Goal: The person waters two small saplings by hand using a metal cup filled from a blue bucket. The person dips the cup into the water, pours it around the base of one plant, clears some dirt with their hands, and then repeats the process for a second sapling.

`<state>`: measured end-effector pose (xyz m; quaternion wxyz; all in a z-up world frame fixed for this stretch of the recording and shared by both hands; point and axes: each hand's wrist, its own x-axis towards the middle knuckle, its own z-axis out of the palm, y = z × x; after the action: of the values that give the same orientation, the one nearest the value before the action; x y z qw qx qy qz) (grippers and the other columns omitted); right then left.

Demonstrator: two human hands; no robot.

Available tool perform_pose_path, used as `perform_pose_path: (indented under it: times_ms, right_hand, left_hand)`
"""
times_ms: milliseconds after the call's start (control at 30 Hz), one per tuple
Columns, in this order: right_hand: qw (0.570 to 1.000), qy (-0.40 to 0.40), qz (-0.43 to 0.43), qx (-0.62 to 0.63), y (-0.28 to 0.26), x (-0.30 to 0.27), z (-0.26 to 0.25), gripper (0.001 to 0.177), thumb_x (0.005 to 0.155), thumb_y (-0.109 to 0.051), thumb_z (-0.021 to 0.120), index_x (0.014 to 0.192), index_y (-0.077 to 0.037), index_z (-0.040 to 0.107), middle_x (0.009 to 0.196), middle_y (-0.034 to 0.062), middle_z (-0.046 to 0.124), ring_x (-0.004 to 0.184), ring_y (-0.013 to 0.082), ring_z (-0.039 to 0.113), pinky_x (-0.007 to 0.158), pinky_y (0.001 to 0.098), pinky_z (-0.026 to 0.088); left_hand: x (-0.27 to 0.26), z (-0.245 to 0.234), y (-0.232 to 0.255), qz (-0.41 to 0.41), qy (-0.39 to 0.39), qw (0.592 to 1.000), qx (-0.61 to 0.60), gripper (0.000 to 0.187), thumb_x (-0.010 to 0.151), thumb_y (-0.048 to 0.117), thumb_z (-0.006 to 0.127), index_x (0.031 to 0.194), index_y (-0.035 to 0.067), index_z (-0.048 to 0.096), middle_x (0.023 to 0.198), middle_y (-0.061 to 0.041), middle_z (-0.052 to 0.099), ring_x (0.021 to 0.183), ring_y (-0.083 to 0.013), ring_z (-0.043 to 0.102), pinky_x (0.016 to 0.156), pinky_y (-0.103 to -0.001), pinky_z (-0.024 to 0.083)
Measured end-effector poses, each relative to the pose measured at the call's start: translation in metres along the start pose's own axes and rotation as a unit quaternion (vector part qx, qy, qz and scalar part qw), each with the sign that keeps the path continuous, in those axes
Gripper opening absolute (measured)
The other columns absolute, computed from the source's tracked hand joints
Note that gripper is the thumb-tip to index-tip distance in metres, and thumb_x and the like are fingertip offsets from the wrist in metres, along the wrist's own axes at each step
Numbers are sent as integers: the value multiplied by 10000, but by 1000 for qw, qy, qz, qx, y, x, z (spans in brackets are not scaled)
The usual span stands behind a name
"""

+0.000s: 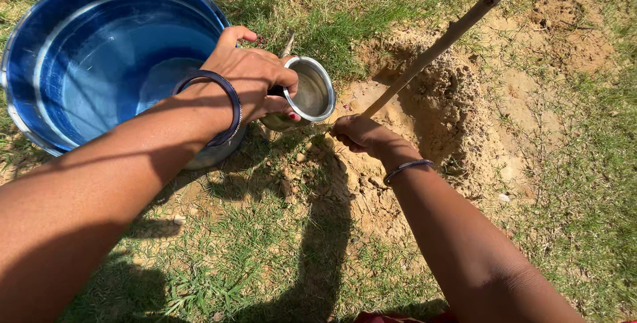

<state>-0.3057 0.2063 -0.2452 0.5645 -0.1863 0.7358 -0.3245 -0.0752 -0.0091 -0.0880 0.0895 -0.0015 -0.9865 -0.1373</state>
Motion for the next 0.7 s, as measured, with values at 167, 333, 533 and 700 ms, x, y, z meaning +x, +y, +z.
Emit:
perform_pose_path:
  times_ms: [167, 333, 533, 700]
  right_hand:
    - [995, 74, -44, -47, 13, -5, 35, 391, 1012, -278, 574, 659, -139, 482, 579, -39, 416, 503, 99, 351, 444, 287, 316]
    - [985, 134, -100, 30, 21, 0, 38, 290, 1001, -244, 550, 750, -99, 554, 678, 13, 516, 600, 134, 438, 544, 322, 391]
    - [903, 141, -23, 405, 23, 11, 73, 241, 994, -249, 495, 811, -100, 546, 735, 60, 593, 636, 183, 567, 570, 305, 493]
    - [964, 194, -155, -91, 40, 36, 65, 181, 964, -241, 544, 879, -99, 620, 816, 100, 623, 716, 225, 605, 632, 352, 524]
  left_hand:
    - [6, -1, 3, -16, -31, 999, 21, 249, 819, 470, 781, 990, 298, 726, 867, 60, 734, 1005, -148, 682, 1082, -504, 240]
    - [5, -1, 3, -3, -9, 1000, 14, 272, 819, 494, 777, 992, 291, 728, 886, 61, 737, 1009, -153, 682, 1078, -503, 241]
    - [1, 1, 0, -21, -34, 998, 38, 218, 842, 457, 770, 998, 311, 724, 878, 69, 740, 1028, -141, 686, 1117, -486, 243]
    - [3, 5, -1, 14, 12, 999, 28, 263, 772, 475, 808, 948, 296, 731, 913, 42, 732, 1004, -167, 684, 1038, -515, 244]
